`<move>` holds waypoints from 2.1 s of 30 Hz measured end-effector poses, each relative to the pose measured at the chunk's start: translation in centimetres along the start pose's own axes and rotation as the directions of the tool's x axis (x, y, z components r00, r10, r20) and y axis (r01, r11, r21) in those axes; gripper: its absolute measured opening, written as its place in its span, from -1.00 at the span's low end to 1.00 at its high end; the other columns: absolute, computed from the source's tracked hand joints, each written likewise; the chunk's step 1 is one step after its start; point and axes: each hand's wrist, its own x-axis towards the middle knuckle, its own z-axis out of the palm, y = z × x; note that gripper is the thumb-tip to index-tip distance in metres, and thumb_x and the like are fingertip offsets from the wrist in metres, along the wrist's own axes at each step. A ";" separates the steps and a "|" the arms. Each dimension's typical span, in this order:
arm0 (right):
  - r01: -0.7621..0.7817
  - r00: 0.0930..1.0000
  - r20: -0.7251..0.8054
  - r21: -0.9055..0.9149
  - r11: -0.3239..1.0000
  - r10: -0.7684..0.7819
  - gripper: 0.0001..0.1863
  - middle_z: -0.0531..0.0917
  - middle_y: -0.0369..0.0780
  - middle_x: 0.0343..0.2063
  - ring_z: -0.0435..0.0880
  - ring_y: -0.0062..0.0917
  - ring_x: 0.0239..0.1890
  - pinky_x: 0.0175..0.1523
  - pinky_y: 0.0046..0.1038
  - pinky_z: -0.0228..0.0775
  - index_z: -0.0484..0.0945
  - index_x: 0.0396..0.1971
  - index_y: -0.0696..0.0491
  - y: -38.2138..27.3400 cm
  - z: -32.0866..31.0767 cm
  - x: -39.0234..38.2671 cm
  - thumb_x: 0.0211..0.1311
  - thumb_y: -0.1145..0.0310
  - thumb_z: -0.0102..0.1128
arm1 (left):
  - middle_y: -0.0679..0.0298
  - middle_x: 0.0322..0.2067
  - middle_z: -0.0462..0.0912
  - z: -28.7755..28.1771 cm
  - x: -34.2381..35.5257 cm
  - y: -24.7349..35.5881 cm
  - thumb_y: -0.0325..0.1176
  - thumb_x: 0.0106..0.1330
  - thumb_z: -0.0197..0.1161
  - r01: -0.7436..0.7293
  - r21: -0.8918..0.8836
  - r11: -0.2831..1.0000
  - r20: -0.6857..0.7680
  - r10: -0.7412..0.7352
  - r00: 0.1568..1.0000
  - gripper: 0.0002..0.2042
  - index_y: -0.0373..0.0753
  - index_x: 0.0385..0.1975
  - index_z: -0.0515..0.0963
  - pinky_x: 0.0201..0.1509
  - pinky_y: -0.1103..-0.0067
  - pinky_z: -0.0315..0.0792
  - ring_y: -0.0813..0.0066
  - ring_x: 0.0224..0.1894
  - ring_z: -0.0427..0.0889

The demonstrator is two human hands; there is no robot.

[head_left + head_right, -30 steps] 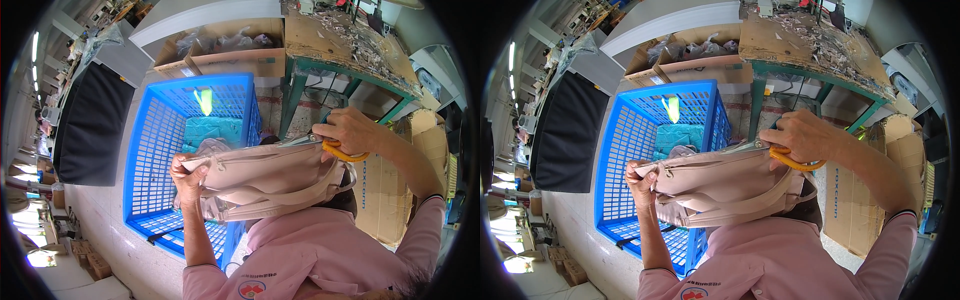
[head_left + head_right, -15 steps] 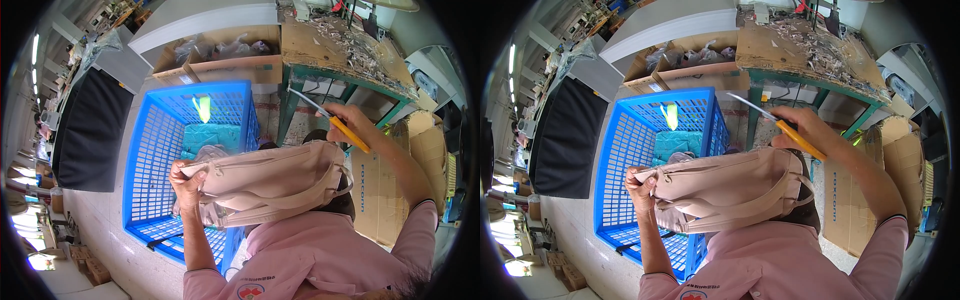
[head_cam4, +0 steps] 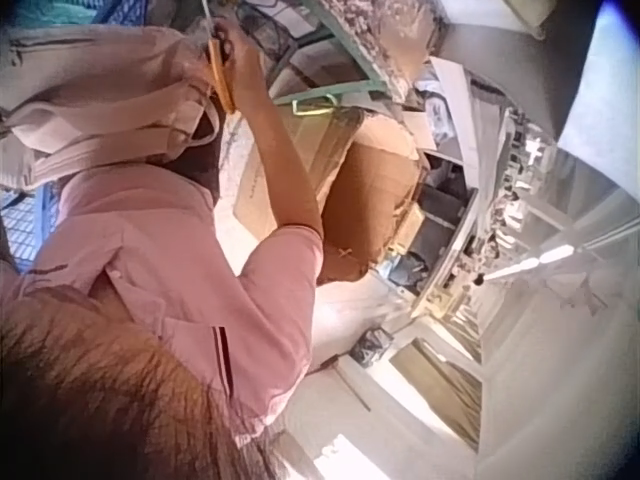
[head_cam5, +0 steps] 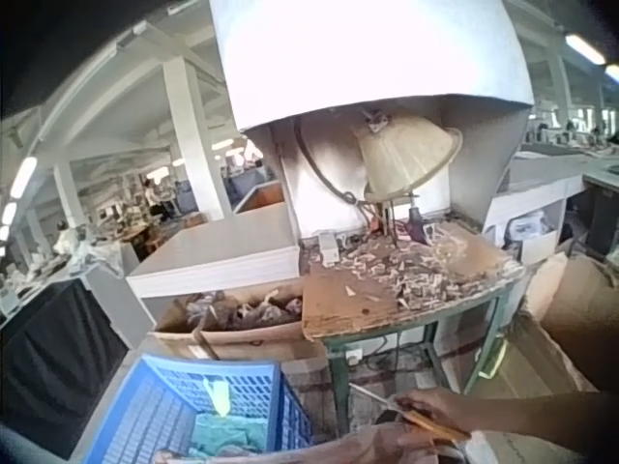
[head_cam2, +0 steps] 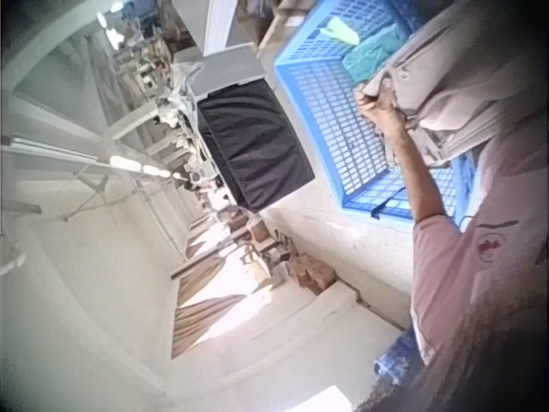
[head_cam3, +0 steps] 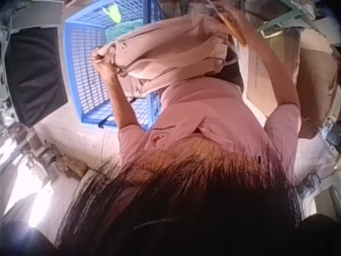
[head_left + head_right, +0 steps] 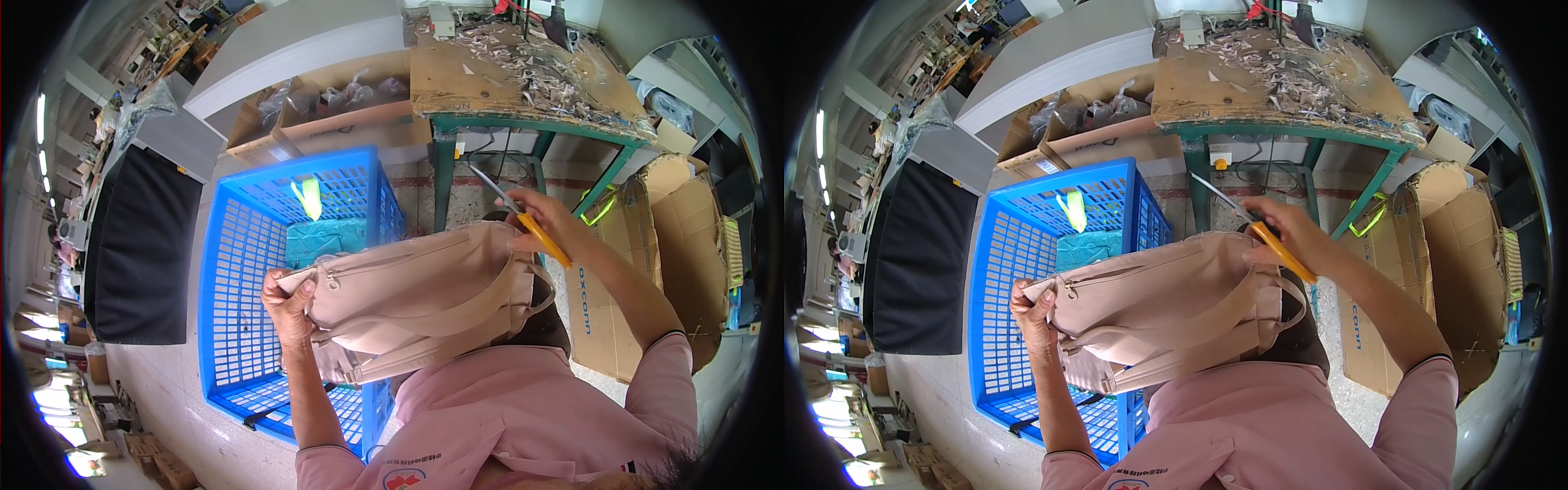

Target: Trimming excess fabric and loose threads from manufactured bags using scissors.

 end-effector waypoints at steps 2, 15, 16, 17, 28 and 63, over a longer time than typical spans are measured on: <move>-0.084 0.996 0.008 0.181 0.980 0.084 -0.47 0.41 -0.38 -0.55 0.34 -0.75 -0.51 -0.37 -0.72 0.21 0.36 -0.13 0.07 0.3 0.6 0.2 -0.22 0.45 0.33 | 0.39 -0.58 0.46 0.2 0.2 0.0 -0.48 -0.23 0.42 -0.021 0.031 0.999 -0.041 0.022 0.999 -0.65 -0.23 -0.47 0.36 -0.45 0.76 0.31 0.70 -0.55 0.39; 0.203 0.904 -0.388 0.757 0.621 0.178 -0.48 0.46 -0.38 -0.60 0.38 -0.77 -0.68 -0.64 -0.78 0.10 0.32 -0.13 0.06 -0.9 0.5 -0.4 -0.20 0.67 0.20 | 0.37 -0.54 0.51 7.8 9.9 9.8 -0.53 -0.13 0.30 0.029 -0.153 0.988 0.033 -0.024 0.999 -0.81 -0.16 -0.59 0.40 -0.31 0.64 0.43 0.58 -0.46 0.49; 0.255 0.872 -0.455 0.737 0.626 0.181 -0.51 0.45 -0.39 -0.63 0.36 -0.78 -0.71 -0.66 -0.77 0.09 0.33 -0.15 0.06 -0.9 0.0 -0.1 -0.19 0.66 0.20 | 0.37 -0.53 0.52 8.7 11.1 10.6 -0.54 -0.13 0.29 0.042 -0.152 0.987 0.029 -0.038 0.999 -0.83 -0.17 -0.58 0.42 -0.27 0.62 0.44 0.56 -0.44 0.50; 0.298 0.876 -0.462 0.747 0.595 0.140 -0.56 0.49 -0.34 -0.59 0.48 -0.69 -0.63 -0.51 -0.72 0.34 0.36 -0.21 0.08 -1.2 -1.0 0.1 -0.19 0.69 0.21 | 0.31 -0.49 0.52 9.4 12.6 11.0 -0.55 -0.11 0.26 0.031 -0.123 0.992 0.032 -0.027 0.999 -0.81 -0.20 -0.48 0.44 -0.20 0.58 0.45 0.51 -0.37 0.51; 0.529 0.720 -0.607 0.793 0.301 0.335 -0.67 0.50 -0.20 -0.57 0.55 -0.51 -0.58 -0.44 -0.60 0.44 0.33 -0.40 0.14 -2.2 -6.9 5.4 -0.23 0.74 0.16 | 0.16 -0.44 0.50 20.7 22.7 14.4 -0.65 -0.20 0.27 -0.011 0.020 1.000 0.157 0.008 0.987 -0.65 -0.40 -0.36 0.35 -0.33 0.62 0.46 0.46 -0.46 0.51; 0.503 0.639 -0.564 0.821 0.270 0.523 -0.76 0.49 -0.21 -0.52 0.52 -0.51 -0.47 -0.37 -0.58 0.42 0.32 -0.41 0.13 0.7 -8.7 4.2 -0.15 0.66 0.07 | 0.16 -0.45 0.53 29.9 26.2 11.8 -0.65 -0.22 0.27 -0.091 0.104 0.990 0.399 0.042 0.916 -0.69 -0.39 -0.39 0.42 -0.36 0.63 0.42 0.47 -0.46 0.51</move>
